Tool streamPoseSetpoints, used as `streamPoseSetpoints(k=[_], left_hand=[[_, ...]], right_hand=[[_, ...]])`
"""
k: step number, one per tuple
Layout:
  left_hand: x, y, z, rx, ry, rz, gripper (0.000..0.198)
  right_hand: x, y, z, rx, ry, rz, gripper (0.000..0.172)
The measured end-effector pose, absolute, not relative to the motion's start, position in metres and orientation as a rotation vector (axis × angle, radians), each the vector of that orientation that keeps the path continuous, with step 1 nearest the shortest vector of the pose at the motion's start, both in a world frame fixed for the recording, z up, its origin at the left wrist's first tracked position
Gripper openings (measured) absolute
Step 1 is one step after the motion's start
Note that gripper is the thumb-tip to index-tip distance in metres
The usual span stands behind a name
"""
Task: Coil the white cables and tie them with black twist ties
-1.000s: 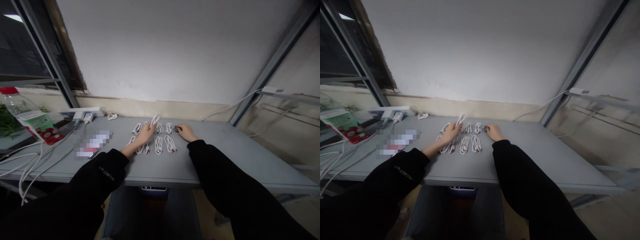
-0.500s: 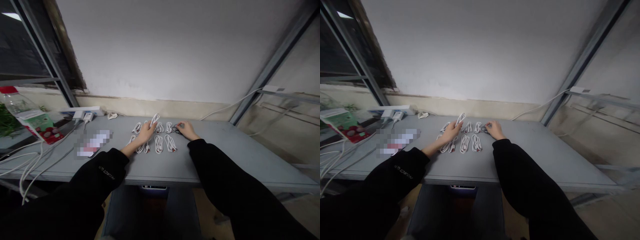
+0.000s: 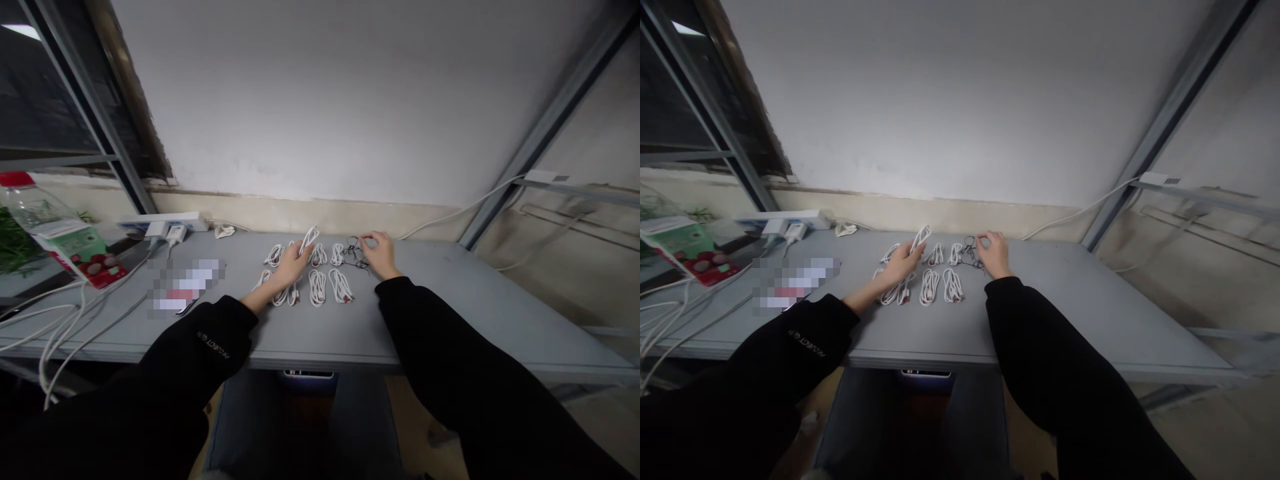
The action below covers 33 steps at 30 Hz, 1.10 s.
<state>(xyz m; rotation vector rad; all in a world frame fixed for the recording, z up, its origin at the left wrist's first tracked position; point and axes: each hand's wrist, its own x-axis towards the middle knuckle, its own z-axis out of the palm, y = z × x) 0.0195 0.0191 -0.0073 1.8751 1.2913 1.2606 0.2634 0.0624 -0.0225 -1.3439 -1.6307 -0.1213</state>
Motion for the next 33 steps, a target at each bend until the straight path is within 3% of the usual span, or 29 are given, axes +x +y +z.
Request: streamPoseSetpoints(k=[6, 10, 24, 33], left_hand=[[0.019, 0.021, -0.008, 1.889, 1.305, 1.248, 0.029], [0.019, 0.021, -0.008, 1.918, 1.317, 1.233, 0.029], [0.019, 0.020, -0.007, 1.888, 1.325, 1.222, 0.027], [0.019, 0.020, -0.007, 1.894, 1.320, 1.221, 0.027]], right_hand=[[0.260, 0.064, -0.025, -1.286, -1.403, 0.164, 0.009], [0.260, 0.071, -0.029, -1.105, -1.218, 0.421, 0.020], [0.265, 0.079, -0.031, -1.012, -0.838, 0.824, 0.021], [0.268, 0.081, -0.033, -1.047, -0.908, 0.949, 0.015]])
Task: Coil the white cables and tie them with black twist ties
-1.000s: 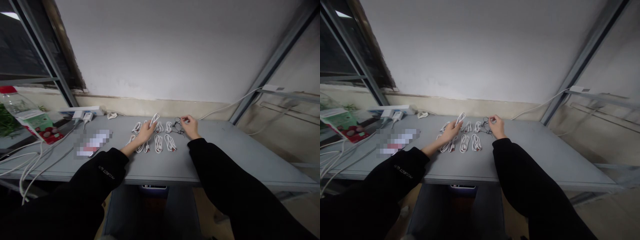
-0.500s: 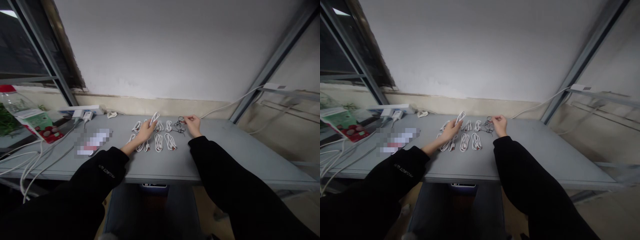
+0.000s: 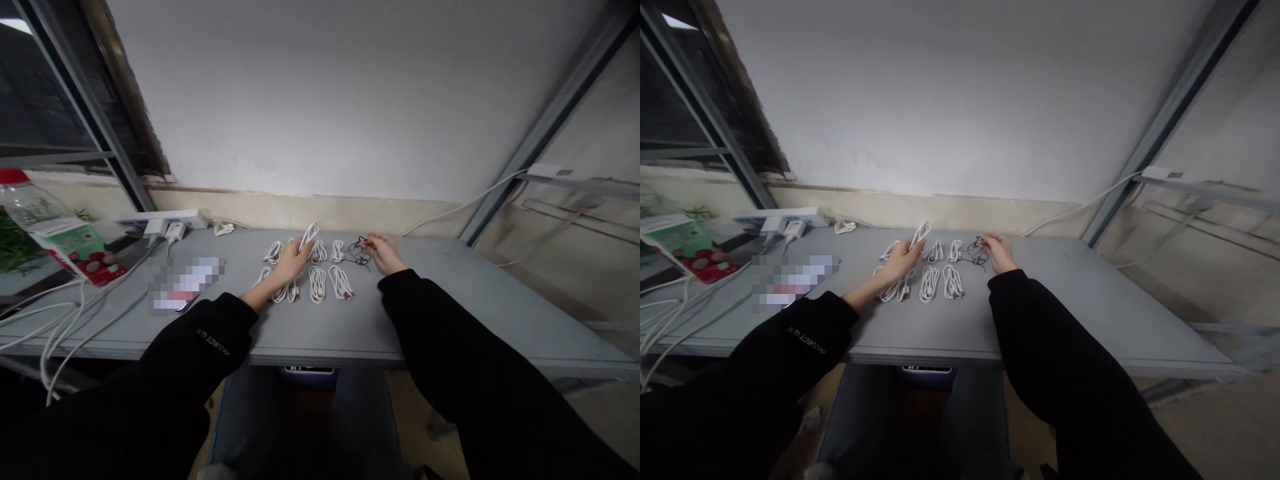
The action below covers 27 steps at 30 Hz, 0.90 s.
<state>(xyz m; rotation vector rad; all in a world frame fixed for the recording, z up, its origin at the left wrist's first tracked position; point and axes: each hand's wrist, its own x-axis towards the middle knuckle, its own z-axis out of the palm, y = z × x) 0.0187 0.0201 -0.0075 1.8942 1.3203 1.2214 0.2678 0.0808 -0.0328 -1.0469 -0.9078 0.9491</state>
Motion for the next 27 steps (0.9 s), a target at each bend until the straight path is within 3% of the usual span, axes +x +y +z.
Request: streamPoseSetpoints(k=[12, 19, 22, 27], left_hand=[[0.020, 0.019, -0.008, 1.919, 1.349, 1.215, 0.028], [0.020, 0.019, -0.007, 1.921, 1.319, 1.207, 0.027], [0.020, 0.018, -0.006, 1.919, 1.325, 1.212, 0.027], [0.020, 0.016, -0.005, 1.906, 1.335, 1.207, 0.028]], right_hand=[[0.269, 0.078, -0.035, -1.254, -1.153, 0.769, 0.007], [0.276, 0.084, -0.032, -1.368, -1.443, 0.376, 0.020], [0.278, 0.085, -0.031, -1.351, -1.503, 0.260, 0.017], [0.277, 0.082, -0.029, -1.271, -1.482, 0.331, 0.013]])
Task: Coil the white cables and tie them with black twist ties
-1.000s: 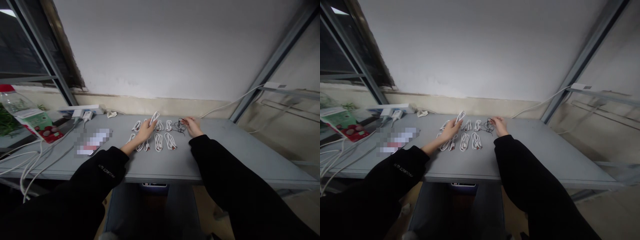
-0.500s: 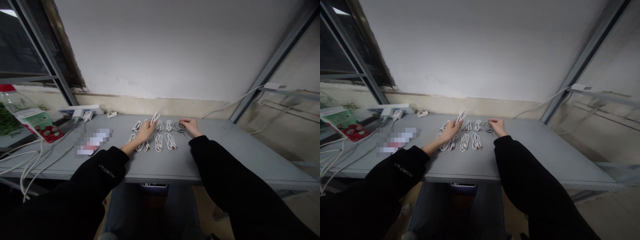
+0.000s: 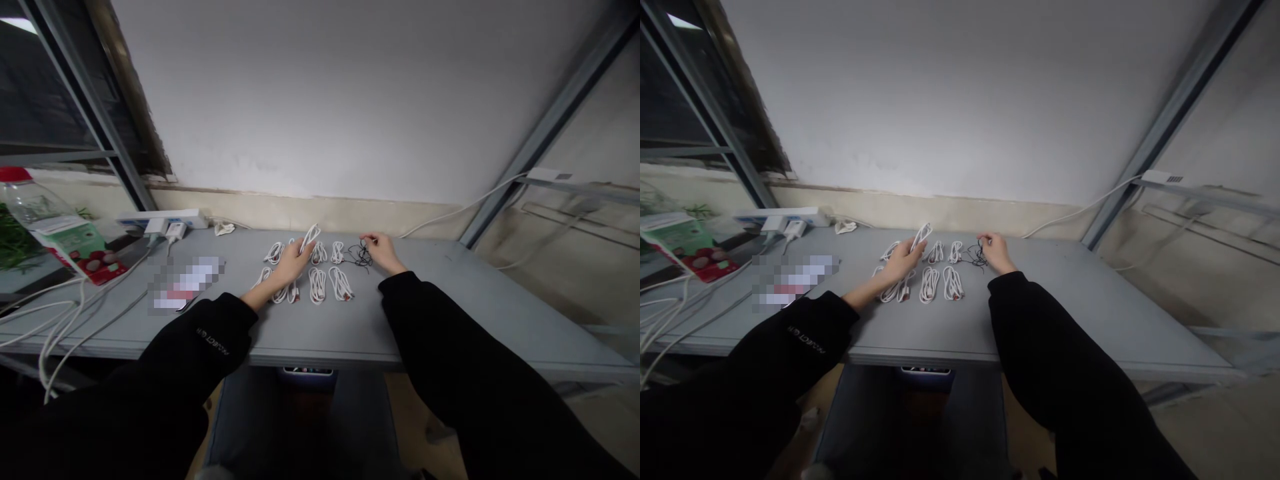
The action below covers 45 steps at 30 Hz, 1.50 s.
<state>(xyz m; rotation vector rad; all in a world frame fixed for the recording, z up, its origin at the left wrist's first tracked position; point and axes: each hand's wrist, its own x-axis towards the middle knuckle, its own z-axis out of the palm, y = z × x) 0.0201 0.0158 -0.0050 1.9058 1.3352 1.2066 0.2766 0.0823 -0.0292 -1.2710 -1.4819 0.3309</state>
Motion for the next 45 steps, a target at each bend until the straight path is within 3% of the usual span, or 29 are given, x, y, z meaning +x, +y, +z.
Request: streamPoseSetpoints(k=[19, 29, 45], left_hand=[[0.020, 0.015, -0.004, 1.918, 1.329, 1.233, 0.028], [0.020, 0.017, -0.005, 1.925, 1.326, 1.241, 0.029], [0.019, 0.018, -0.006, 1.920, 1.297, 1.227, 0.028]], right_hand=[[0.276, 0.077, -0.031, -1.385, -1.674, 0.707, 0.017], [0.264, 0.062, -0.015, -1.120, -1.536, 0.165, 0.011], [0.249, 0.043, -0.008, -0.863, -1.573, -0.129, 0.019]])
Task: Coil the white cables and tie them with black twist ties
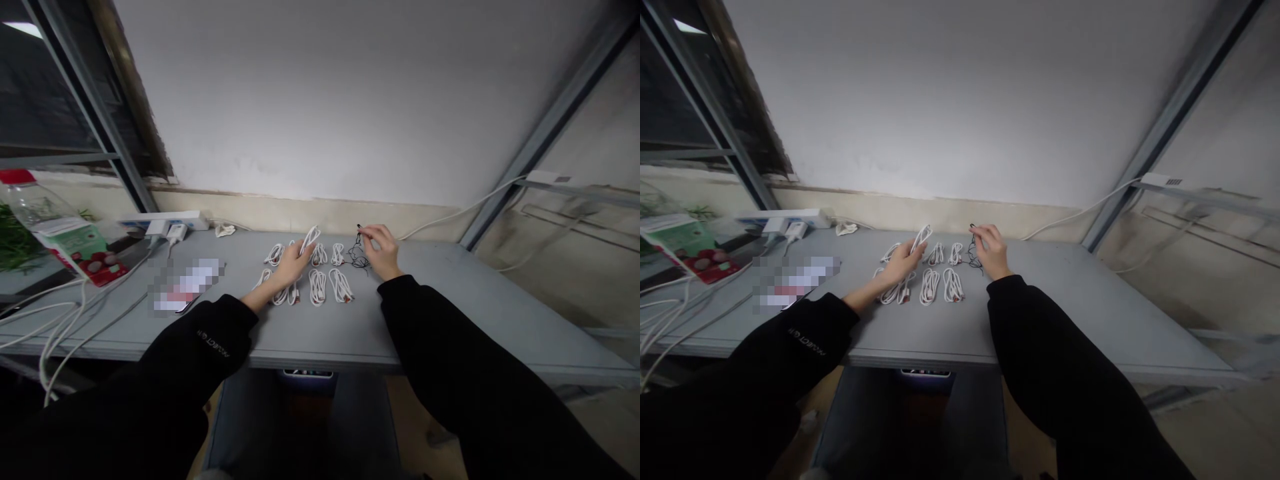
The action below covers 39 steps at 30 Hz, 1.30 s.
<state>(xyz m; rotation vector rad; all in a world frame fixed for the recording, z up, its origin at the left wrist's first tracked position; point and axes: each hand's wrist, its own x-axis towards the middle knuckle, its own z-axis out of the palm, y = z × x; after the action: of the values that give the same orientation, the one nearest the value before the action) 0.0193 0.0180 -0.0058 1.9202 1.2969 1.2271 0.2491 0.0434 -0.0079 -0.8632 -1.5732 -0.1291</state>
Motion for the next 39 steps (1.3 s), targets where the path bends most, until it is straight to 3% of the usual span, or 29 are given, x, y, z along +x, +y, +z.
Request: streamPoseSetpoints(k=[8, 14, 21, 29, 39], left_hand=[[0.019, 0.015, -0.004, 1.895, 1.310, 1.207, 0.028], [0.019, 0.015, -0.004, 1.920, 1.299, 1.209, 0.030], [0.019, 0.015, -0.004, 1.939, 1.315, 1.213, 0.030], [0.019, 0.011, -0.003, 2.183, 1.217, 1.075, 0.030], [0.022, 0.000, -0.005, 2.721, 1.383, 0.680, 0.027]], right_hand=[[0.263, 0.043, -0.012, -0.753, -1.903, -0.162, 0.023], [0.254, 0.047, -0.013, -0.858, -1.802, 0.025, 0.022], [0.256, 0.063, -0.015, -0.948, -1.480, 0.358, 0.005], [0.216, 0.022, -0.004, -0.598, -1.625, -0.109, 0.017], [0.181, -0.011, -0.014, -0.448, -1.708, -0.151, 0.023]])
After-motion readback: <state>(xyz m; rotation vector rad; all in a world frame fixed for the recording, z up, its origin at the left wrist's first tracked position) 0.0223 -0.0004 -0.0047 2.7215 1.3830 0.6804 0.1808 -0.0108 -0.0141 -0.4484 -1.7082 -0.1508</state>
